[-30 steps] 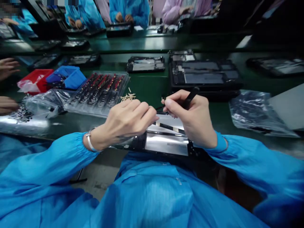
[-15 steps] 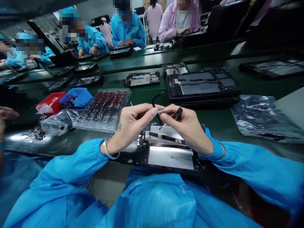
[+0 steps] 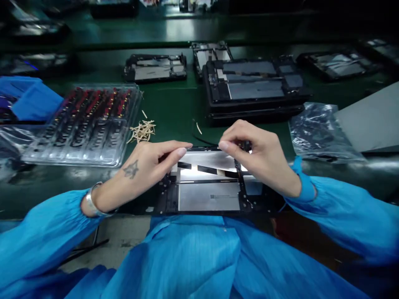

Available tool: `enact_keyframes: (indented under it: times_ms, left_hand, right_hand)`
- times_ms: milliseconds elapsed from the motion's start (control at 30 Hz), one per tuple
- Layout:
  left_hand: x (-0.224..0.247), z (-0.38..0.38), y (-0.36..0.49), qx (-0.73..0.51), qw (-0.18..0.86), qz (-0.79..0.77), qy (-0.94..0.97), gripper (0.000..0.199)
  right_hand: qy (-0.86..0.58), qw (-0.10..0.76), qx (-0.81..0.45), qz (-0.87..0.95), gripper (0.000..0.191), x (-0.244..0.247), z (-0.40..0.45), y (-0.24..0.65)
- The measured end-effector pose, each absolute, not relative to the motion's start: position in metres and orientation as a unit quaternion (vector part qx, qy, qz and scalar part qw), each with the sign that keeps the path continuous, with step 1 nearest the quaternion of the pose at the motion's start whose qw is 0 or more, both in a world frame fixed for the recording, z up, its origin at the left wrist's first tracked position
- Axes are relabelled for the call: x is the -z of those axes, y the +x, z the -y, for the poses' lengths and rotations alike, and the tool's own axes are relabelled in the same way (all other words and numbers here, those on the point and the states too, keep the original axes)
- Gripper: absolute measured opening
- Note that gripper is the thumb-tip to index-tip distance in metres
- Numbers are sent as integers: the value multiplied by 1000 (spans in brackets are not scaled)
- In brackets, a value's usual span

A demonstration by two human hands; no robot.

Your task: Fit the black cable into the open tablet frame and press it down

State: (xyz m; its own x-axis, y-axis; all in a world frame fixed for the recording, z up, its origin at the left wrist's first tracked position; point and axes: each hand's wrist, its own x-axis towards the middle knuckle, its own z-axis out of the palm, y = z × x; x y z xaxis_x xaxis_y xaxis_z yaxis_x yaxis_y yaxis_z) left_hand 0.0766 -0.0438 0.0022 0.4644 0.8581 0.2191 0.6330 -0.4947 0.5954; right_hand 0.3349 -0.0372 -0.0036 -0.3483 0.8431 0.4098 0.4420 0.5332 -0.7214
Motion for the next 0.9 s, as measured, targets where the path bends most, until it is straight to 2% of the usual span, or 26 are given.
enact_keyframes:
  times_ms: [167,400,633,900]
  left_hand:
    - [8,26,63,-209,171,-455,848,30]
    - [15,10,78,-214,155,-350,899,26]
    - [28,0,88,-196,127,-260,937,25]
    - [37,-12,108,-85,64,-227,968,32]
  right_hand:
    - [-458,242,-240,821,12,18,36,369]
    - [-489,176,-250,817,9,22,28,383]
    - [-493,197,-295,795,16,18,23,389]
    - [-514,237,-321,759,20,15,19,389]
